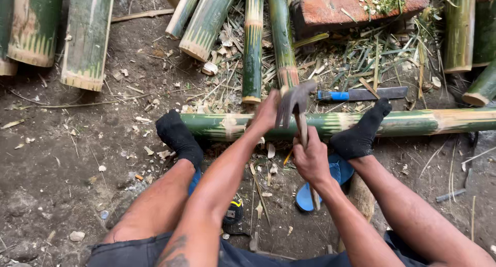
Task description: The person sits on the ground and uses a hammer and chisel to carve a hole into a bamboo pole. They repeatedly strike the chisel to remove material and occasionally inspect the opening.
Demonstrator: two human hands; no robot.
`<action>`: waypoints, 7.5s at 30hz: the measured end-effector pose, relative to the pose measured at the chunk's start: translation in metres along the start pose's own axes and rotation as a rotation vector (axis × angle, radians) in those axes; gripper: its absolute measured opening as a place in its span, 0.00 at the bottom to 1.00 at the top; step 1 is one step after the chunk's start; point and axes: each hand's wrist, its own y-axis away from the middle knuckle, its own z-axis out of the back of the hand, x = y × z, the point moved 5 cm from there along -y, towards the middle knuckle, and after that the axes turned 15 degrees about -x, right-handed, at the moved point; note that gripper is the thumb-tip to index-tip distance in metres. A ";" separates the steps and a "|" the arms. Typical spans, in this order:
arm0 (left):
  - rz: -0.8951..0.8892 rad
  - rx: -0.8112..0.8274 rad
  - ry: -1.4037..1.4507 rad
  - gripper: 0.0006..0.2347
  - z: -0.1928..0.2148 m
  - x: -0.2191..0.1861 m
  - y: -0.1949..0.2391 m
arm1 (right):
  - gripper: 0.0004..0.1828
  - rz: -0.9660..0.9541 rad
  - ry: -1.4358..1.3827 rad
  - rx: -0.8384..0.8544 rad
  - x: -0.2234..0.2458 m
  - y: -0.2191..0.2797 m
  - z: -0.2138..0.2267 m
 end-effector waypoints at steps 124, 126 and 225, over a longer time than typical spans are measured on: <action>-0.264 -0.429 0.241 0.17 0.012 0.015 -0.002 | 0.25 0.579 0.611 0.225 0.064 -0.102 -0.036; -0.278 -0.424 0.483 0.23 0.022 0.001 -0.005 | 0.19 0.424 0.655 0.322 0.060 -0.118 -0.037; -0.678 -0.349 0.205 0.16 0.022 0.028 0.018 | 0.22 0.663 0.018 -0.132 0.144 -0.044 0.075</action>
